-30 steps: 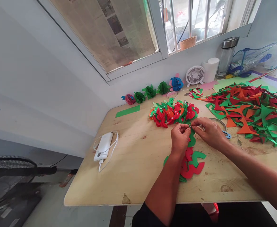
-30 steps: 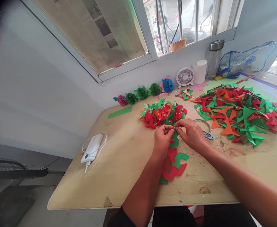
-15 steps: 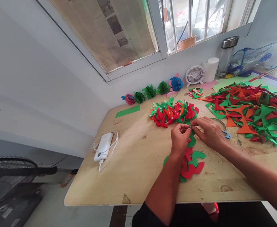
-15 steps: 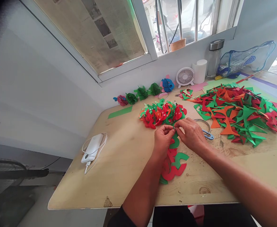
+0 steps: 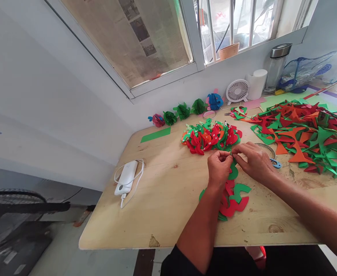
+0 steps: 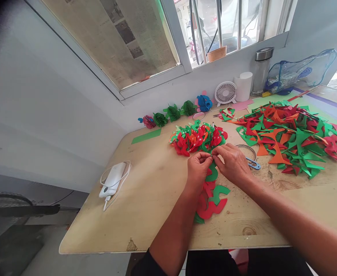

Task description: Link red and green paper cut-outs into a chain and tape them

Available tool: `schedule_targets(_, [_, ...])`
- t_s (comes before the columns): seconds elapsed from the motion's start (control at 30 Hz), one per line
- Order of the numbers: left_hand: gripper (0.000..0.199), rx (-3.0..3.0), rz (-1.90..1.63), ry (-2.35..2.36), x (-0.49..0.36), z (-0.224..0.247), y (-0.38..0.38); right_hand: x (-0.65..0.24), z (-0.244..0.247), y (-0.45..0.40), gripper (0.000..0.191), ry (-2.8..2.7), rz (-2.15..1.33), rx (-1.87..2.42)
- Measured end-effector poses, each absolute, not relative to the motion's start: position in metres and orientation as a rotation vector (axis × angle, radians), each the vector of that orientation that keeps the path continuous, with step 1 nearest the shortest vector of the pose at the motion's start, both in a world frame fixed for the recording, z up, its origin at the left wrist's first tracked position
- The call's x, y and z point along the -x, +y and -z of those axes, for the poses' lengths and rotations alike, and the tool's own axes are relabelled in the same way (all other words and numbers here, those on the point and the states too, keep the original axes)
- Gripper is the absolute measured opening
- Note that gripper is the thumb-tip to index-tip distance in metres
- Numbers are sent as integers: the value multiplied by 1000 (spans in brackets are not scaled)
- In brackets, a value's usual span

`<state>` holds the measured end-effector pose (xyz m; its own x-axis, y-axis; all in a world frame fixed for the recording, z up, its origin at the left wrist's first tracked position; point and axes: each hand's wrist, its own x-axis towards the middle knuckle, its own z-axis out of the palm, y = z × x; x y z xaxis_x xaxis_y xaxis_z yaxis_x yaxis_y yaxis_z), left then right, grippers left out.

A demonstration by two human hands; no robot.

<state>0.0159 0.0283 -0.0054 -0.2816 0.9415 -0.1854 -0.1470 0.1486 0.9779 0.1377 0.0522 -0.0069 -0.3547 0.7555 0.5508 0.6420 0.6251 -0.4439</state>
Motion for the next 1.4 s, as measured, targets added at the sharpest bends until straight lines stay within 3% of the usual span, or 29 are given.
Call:
schedule_targets(0.57, [7,-821,-1396,1393,-16,2,29,-136,1,49,18,-2015,-250,1183])
schedule_targets(0.97, [15,-778,-1399,1265,-16,4,27,-138,1,58,24,-1758,-941,1256])
schedule_targets(1.4, [13,-829,-1274,1240,-18,1,25,-140,-3,60,20,-1658,-990,1261])
